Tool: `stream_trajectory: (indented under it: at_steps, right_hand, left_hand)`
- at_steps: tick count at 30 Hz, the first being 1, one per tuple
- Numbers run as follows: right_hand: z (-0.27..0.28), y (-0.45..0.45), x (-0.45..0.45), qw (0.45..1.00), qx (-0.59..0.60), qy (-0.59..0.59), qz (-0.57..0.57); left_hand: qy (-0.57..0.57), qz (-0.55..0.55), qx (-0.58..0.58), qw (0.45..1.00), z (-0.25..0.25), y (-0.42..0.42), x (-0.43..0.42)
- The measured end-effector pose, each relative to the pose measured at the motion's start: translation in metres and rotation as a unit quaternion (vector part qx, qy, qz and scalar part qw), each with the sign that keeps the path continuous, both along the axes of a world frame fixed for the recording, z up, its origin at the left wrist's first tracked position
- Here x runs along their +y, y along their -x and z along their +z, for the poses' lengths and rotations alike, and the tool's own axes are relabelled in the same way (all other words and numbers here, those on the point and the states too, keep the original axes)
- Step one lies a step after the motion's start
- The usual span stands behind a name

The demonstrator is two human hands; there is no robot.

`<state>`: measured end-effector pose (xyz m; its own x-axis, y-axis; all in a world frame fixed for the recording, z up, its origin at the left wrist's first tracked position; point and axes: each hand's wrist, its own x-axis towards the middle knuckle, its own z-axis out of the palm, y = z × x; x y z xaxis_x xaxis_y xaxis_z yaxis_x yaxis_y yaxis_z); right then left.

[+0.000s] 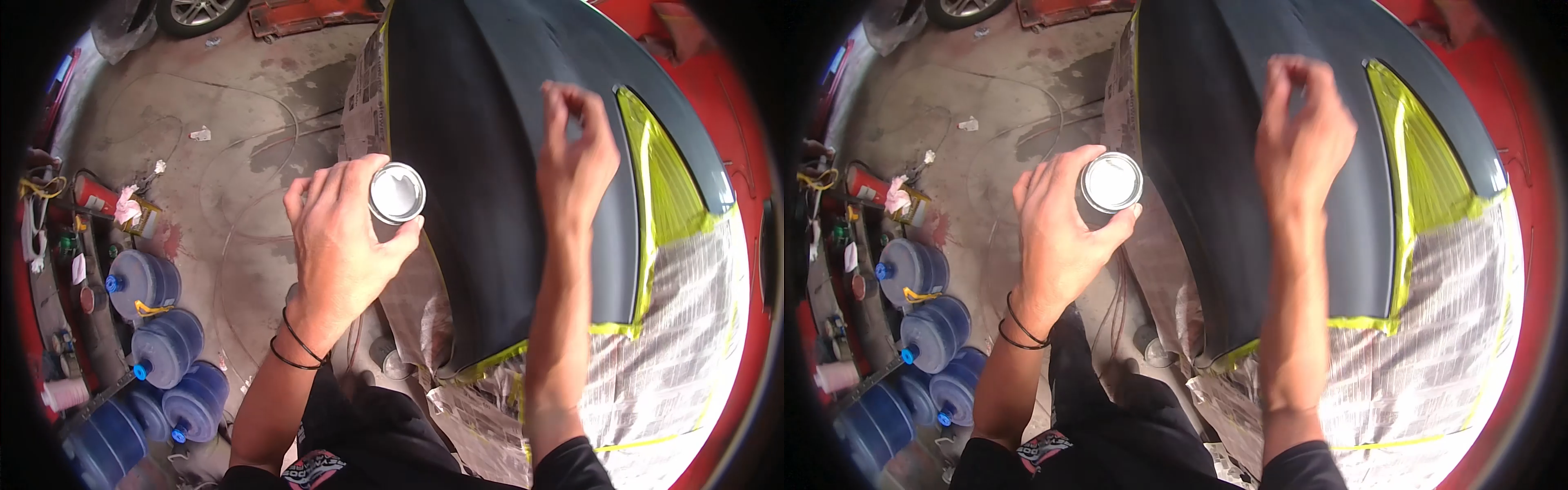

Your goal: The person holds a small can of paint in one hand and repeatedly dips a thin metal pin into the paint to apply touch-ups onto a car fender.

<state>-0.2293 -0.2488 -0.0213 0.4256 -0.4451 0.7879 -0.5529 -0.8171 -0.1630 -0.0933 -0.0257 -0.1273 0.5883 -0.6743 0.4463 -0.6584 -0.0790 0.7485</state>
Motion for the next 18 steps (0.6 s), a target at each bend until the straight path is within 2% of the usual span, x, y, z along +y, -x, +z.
stream_trajectory:
  at_steps: [2, 5, 6, 9, 13, 18]
  right_hand:
    - [-0.016, 0.043, 0.069, 0.991, -0.031, -0.13, -0.012]
    - [-0.045, 0.116, 0.153, 0.97, -0.022, -0.242, -0.004]
    - [-0.051, 0.137, 0.182, 0.95, -0.034, -0.311, -0.002]
    - [-0.073, 0.199, 0.254, 0.907, -0.009, -0.42, -0.022]
    - [-0.096, 0.264, 0.307, 0.878, -0.002, -0.479, -0.004]
    - [-0.122, 0.317, 0.339, 0.882, -0.005, -0.471, 0.033]
  left_hand:
    - [-0.012, 0.016, 0.002, 1.0, 0.007, 0.026, 0.021]
    - [-0.032, 0.038, 0.007, 0.999, 0.014, 0.066, 0.054]
    - [-0.034, 0.043, 0.007, 0.998, 0.014, 0.08, 0.064]
    - [-0.046, 0.053, 0.011, 0.997, 0.017, 0.121, 0.093]
    - [-0.052, 0.061, 0.018, 0.997, 0.022, 0.174, 0.127]
    - [-0.018, 0.052, 0.038, 0.998, 0.007, 0.221, 0.153]
